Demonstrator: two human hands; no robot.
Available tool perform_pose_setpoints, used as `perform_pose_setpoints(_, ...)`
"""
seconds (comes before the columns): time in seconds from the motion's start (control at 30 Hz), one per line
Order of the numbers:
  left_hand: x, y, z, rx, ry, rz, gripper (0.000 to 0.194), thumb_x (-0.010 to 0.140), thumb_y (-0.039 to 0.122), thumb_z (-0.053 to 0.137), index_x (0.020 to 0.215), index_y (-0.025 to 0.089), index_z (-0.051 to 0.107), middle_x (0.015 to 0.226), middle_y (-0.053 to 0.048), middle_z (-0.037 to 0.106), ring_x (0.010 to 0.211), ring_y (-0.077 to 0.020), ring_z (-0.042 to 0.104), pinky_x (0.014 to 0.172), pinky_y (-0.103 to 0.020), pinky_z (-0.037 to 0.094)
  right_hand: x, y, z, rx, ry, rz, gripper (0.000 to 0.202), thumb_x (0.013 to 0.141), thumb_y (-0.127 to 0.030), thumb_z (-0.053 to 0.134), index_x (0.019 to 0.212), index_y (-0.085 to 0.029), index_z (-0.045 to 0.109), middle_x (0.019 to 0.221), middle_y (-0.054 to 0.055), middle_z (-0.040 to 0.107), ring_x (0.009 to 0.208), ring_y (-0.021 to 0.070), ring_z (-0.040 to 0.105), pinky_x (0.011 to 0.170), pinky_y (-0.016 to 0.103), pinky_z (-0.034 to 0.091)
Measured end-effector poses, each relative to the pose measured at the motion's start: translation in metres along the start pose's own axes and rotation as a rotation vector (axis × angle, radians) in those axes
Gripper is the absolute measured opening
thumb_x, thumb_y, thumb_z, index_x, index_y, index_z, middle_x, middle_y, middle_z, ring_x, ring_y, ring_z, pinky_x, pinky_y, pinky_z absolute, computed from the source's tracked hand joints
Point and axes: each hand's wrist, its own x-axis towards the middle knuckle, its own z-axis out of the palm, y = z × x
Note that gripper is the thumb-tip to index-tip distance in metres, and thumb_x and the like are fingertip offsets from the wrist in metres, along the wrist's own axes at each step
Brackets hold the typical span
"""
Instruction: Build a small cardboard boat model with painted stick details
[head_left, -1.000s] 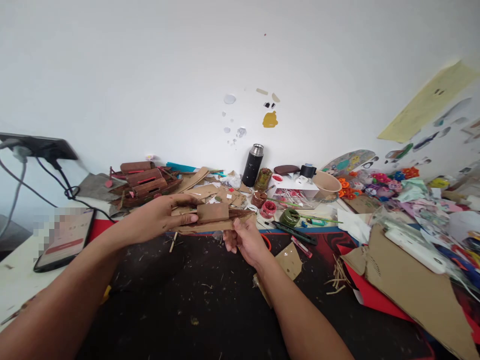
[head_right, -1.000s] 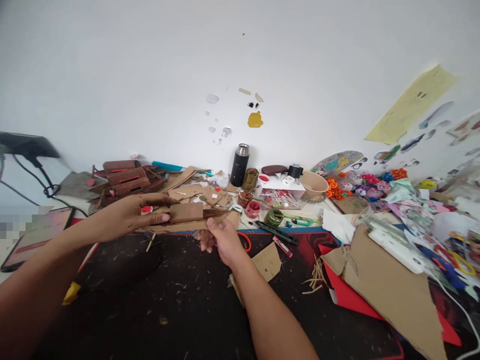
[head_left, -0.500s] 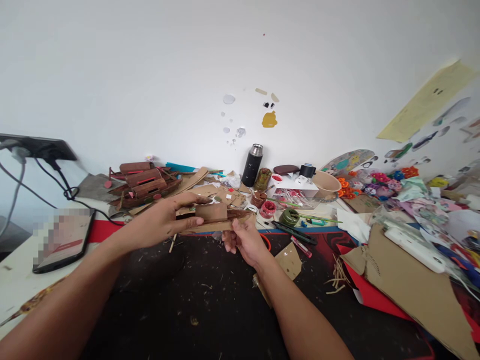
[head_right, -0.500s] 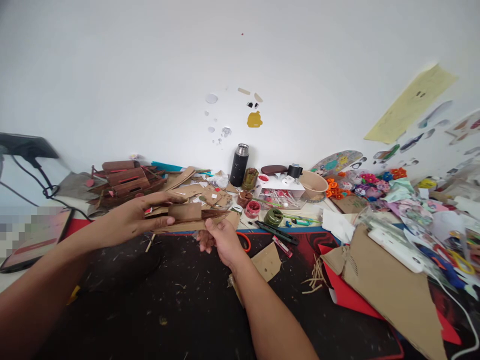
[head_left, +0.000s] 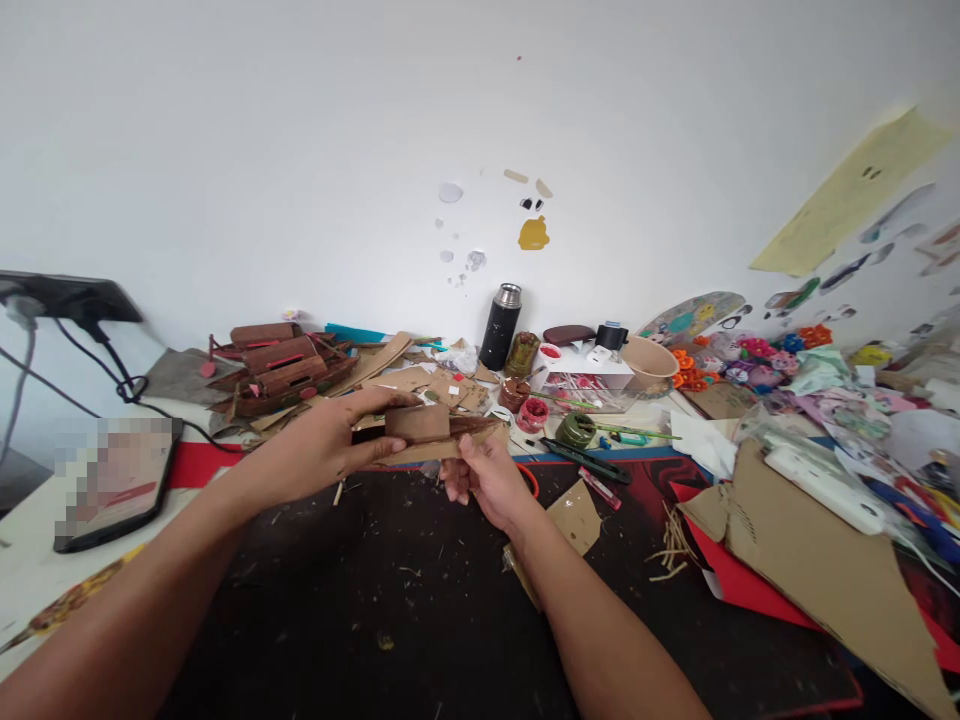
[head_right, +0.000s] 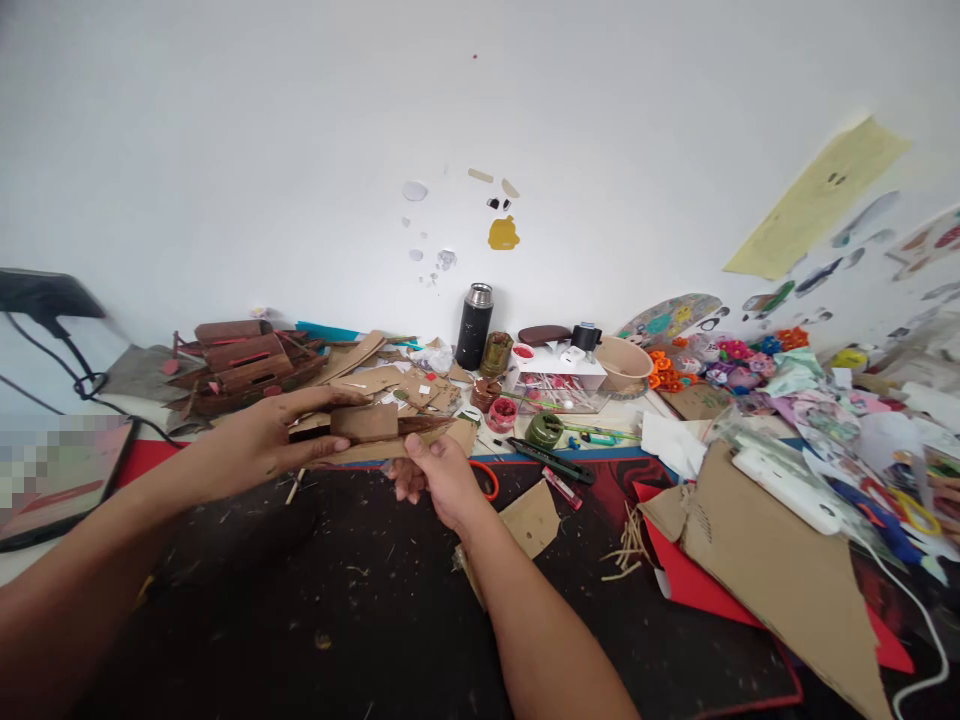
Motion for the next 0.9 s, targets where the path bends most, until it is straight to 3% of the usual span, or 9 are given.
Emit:
perform_pose_setpoints(0.27, 0.003, 0.006, 0.008, -0.035, 0.036, -0.05, 0.045, 0.096, 0.054, 0.064, 0.131, 0.028, 0.071, 0.136, -0.008, 0.076, 0.123, -0.0327, 0.071, 0.108, -0.049, 0.055, 0.002, 0.002, -0.002, 0.008, 0.01, -0.007, 0.071, 0.075, -0.084, 0.077, 0.07, -0.014, 0.067, 0.065, 0.007, 0.072, 0.043, 0.01, 0.058, 0.036, 0.018, 0.036)
perform_pose_setpoints(0.5, 0.005, 0.009, 0.012, -0.048, 0.056, -0.054, 0.041, 0.097, 0.05, 0.063, 0.129, 0.025, 0.069, 0.134, -0.008, 0.076, 0.124, -0.0322, 0.069, 0.11, -0.05, 0.052, 0.002, 0.002, -0.002, 0.028, 0.022, -0.008, 0.069, 0.075, -0.082, 0.079, 0.07, -0.014, 0.067, 0.064, 0.006, 0.072, 0.043, 0.0099, 0.058, 0.036, 0.018, 0.037)
perform_pose_setpoints(0.9, 0.004, 0.011, 0.01, -0.086, 0.011, -0.025, 0.045, 0.1, 0.058, 0.06, 0.129, 0.025, 0.068, 0.131, -0.009, 0.076, 0.123, -0.0311, 0.069, 0.107, -0.047, 0.054, 0.0, 0.002, 0.0, 0.023, 0.019, 0.022, 0.07, 0.074, -0.082, 0.08, 0.073, -0.013, 0.068, 0.069, 0.007, 0.073, 0.044, 0.01, 0.06, 0.035, 0.018, 0.036)
